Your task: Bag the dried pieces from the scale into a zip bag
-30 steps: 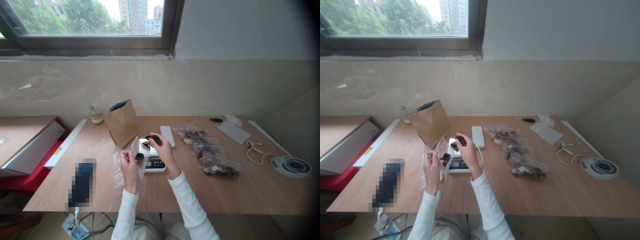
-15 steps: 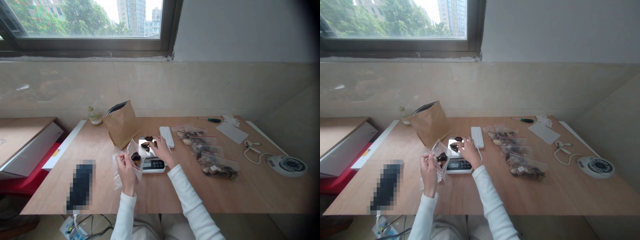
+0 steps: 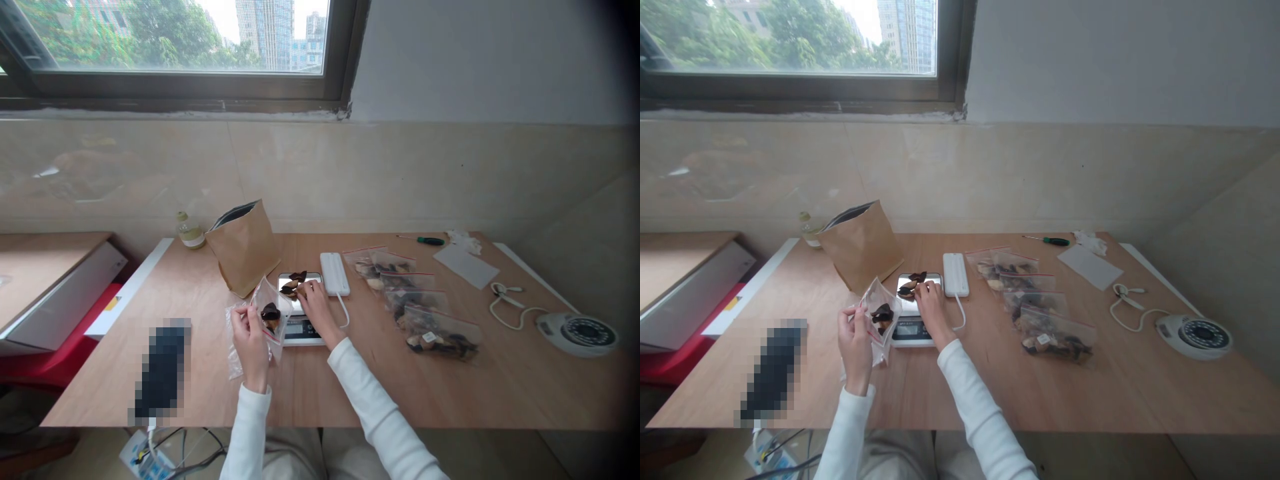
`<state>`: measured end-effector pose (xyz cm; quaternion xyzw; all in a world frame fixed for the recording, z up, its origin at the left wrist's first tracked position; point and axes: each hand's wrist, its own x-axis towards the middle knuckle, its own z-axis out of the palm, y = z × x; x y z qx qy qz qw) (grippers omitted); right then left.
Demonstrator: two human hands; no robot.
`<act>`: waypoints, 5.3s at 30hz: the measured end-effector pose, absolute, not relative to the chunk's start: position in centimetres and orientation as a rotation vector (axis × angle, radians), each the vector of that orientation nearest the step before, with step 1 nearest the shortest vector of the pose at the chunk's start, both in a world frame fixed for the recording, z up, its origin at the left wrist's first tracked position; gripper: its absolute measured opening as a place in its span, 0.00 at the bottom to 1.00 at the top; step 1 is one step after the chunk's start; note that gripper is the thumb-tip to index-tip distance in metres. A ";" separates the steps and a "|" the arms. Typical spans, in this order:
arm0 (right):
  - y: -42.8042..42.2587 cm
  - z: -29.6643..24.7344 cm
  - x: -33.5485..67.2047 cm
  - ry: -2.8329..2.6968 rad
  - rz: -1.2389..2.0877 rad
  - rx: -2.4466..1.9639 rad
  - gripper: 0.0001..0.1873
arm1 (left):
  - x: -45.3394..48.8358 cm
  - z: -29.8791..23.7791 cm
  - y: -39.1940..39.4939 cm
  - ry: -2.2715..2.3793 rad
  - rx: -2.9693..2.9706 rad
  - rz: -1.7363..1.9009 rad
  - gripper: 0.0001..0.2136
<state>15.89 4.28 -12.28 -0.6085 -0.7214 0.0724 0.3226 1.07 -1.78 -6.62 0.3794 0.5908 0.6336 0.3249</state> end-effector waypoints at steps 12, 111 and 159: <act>2.5 -7.6 16.4 -1.410 0.703 -1.379 0.08 | 1.4 -6.7 -1.7 1.536 0.954 1.609 0.12; 3.5 -6.0 17.6 -1.821 0.361 -1.368 0.14 | 1.3 -6.2 -2.3 1.339 0.811 1.785 0.12; -5.6 -4.7 18.1 -1.244 0.870 -1.130 0.25 | 1.5 -5.0 -3.0 1.257 1.171 1.555 0.18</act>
